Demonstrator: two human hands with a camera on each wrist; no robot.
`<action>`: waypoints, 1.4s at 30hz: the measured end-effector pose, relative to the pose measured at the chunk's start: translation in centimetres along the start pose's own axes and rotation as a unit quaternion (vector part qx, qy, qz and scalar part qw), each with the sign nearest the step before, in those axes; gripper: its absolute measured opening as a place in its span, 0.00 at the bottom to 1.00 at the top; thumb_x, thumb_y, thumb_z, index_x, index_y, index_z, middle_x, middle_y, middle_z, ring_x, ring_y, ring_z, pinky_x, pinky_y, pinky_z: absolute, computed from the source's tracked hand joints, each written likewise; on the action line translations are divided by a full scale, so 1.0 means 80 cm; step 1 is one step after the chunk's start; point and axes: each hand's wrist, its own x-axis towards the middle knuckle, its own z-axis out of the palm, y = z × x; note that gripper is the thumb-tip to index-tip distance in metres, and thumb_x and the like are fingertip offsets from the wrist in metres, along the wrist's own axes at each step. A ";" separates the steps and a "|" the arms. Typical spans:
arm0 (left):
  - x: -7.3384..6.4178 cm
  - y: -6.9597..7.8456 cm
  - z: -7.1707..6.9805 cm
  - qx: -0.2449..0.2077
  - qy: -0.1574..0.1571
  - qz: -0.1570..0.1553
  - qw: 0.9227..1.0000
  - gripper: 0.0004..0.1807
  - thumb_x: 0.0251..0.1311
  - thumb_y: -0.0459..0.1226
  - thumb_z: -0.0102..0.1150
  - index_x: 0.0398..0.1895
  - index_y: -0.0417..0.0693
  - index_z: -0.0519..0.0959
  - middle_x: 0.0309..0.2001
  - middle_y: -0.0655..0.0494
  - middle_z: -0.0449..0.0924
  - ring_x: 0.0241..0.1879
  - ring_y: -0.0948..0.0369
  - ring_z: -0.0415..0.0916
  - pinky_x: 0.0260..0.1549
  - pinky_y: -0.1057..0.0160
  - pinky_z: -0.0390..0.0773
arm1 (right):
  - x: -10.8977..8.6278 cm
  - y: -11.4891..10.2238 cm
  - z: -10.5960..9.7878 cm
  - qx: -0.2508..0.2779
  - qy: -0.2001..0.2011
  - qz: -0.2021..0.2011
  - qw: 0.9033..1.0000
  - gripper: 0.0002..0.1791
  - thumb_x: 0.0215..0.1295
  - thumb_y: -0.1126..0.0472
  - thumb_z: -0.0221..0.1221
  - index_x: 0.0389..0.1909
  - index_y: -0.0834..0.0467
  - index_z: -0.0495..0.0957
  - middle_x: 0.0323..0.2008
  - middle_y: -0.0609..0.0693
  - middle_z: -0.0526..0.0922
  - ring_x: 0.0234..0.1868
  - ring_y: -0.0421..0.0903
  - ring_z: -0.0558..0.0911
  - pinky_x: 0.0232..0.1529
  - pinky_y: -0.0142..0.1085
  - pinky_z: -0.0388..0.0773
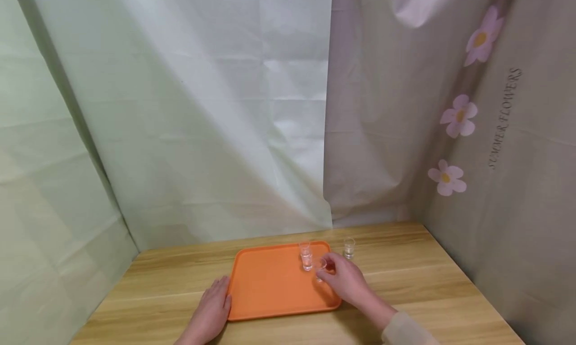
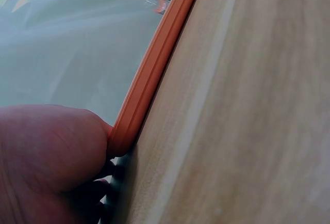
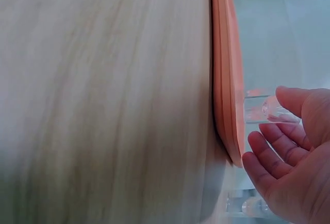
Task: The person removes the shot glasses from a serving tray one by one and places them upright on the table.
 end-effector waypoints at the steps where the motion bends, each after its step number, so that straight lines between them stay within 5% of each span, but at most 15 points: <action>1: 0.000 -0.001 0.001 0.000 0.000 0.000 1.000 0.26 0.74 0.29 0.60 0.70 0.20 0.74 0.70 0.23 0.75 0.72 0.26 0.69 0.70 0.23 0.66 | 0.000 0.000 -0.001 0.003 -0.001 -0.001 1.000 0.13 0.70 0.60 0.76 0.48 0.59 0.84 0.42 0.45 0.87 0.46 0.45 0.89 0.52 0.44 0.88; 10: 0.000 -0.002 0.000 0.004 0.001 0.003 1.000 0.26 0.74 0.29 0.59 0.70 0.21 0.73 0.71 0.23 0.74 0.72 0.26 0.69 0.70 0.23 0.66 | -0.005 0.006 -0.018 0.005 -0.005 0.012 1.000 0.12 0.73 0.59 0.74 0.50 0.57 0.84 0.45 0.45 0.88 0.45 0.42 0.88 0.47 0.34 0.87; 42: -0.001 -0.002 -0.001 0.003 -0.004 0.002 1.000 0.27 0.74 0.29 0.59 0.71 0.20 0.73 0.71 0.23 0.74 0.72 0.25 0.68 0.70 0.22 0.66 | -0.012 0.043 -0.078 -0.043 0.026 0.051 0.997 0.12 0.72 0.59 0.74 0.49 0.59 0.83 0.45 0.49 0.89 0.47 0.47 0.90 0.46 0.39 0.87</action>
